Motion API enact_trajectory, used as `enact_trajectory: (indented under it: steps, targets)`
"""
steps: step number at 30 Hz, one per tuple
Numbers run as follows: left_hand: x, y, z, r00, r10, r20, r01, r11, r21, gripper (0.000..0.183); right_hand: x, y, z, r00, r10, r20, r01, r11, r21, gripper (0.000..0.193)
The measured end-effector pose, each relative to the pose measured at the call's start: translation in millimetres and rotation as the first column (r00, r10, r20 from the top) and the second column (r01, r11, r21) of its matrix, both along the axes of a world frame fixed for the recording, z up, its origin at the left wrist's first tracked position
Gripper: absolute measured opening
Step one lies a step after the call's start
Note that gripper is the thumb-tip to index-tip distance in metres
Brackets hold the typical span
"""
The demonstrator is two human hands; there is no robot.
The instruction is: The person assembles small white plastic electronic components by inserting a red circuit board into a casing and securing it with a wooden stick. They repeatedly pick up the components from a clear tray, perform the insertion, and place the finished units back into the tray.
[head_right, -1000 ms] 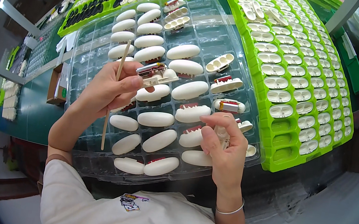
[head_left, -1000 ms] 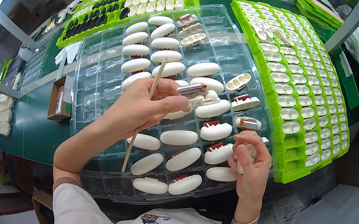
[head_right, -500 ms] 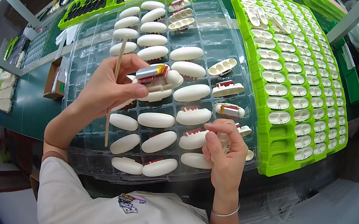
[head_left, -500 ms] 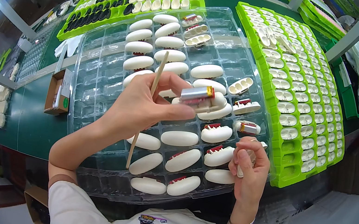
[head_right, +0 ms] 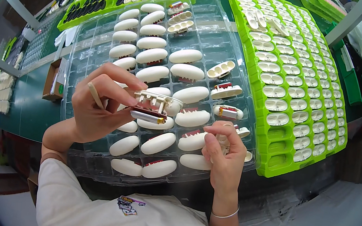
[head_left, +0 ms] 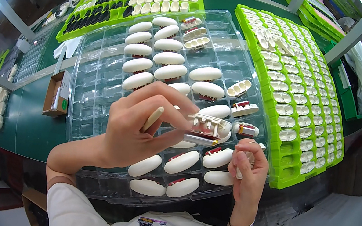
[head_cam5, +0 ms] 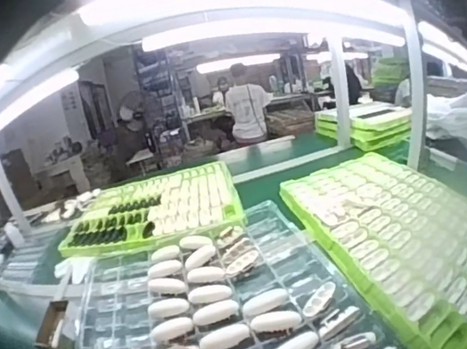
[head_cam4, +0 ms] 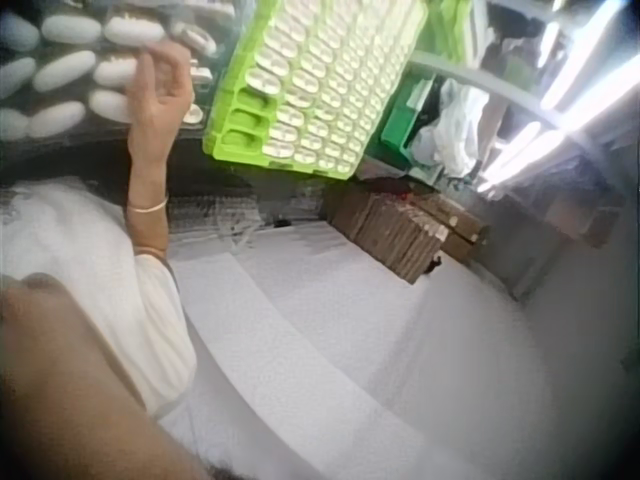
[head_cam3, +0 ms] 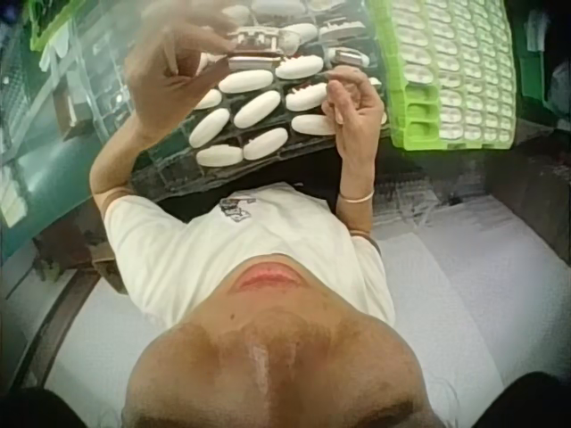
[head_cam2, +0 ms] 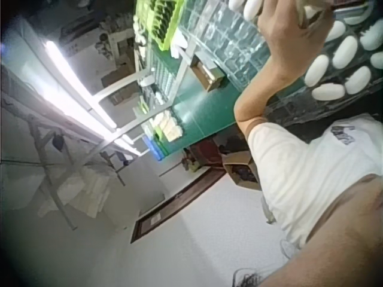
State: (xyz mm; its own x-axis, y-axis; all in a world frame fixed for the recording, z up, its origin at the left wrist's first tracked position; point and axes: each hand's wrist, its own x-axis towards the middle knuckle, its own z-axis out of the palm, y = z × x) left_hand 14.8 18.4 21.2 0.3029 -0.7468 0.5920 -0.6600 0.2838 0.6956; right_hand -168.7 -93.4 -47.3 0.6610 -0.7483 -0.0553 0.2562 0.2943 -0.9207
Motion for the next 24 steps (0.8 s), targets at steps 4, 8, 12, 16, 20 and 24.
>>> enact_trajectory:
  steps: [4, 8, 12, 16, 20, 24]
  targets:
    - [3.3, 0.0, -0.5, 1.0, -0.001, -0.028, 0.001, 1.0, 0.02, 0.022, 0.5, 0.7, 0.8, 1.0, -0.01, 0.001, 0.01, 1.0, 0.008, 0.008]
    - [8.2, -0.2, 0.3, 0.988, -0.019, -0.151, 0.04, 0.99, 0.137, 0.03, -1.3, -0.4, -2.1, 1.0, -0.006, 0.01, 0.006, 1.0, 0.004, 0.007]
    - [8.0, 0.9, 3.8, 0.963, 0.015, -0.268, 0.038, 0.981, 0.191, 0.03, -0.5, 0.2, -0.5, 1.0, -0.007, 0.013, 0.007, 1.0, 0.012, 0.007]
    - [8.3, -1.1, 3.1, 0.946, 0.012, -0.323, 0.039, 0.988, 0.152, 0.028, -0.8, 0.2, -0.8, 1.0, -0.004, 0.018, 0.003, 1.0, 0.026, 0.008]
    - [11.1, -1.5, -0.6, 0.906, 0.001, -0.423, 0.073, 0.984, 0.161, 0.026, -1.5, 1.1, -0.6, 1.0, -0.006, 0.017, 0.005, 1.0, 0.026, 0.008]
    - [11.8, -1.2, 2.1, 0.908, 0.021, -0.418, 0.062, 0.981, 0.184, 0.025, -1.1, 1.6, 0.2, 1.0, -0.011, 0.008, 0.011, 1.0, 0.025, 0.007]
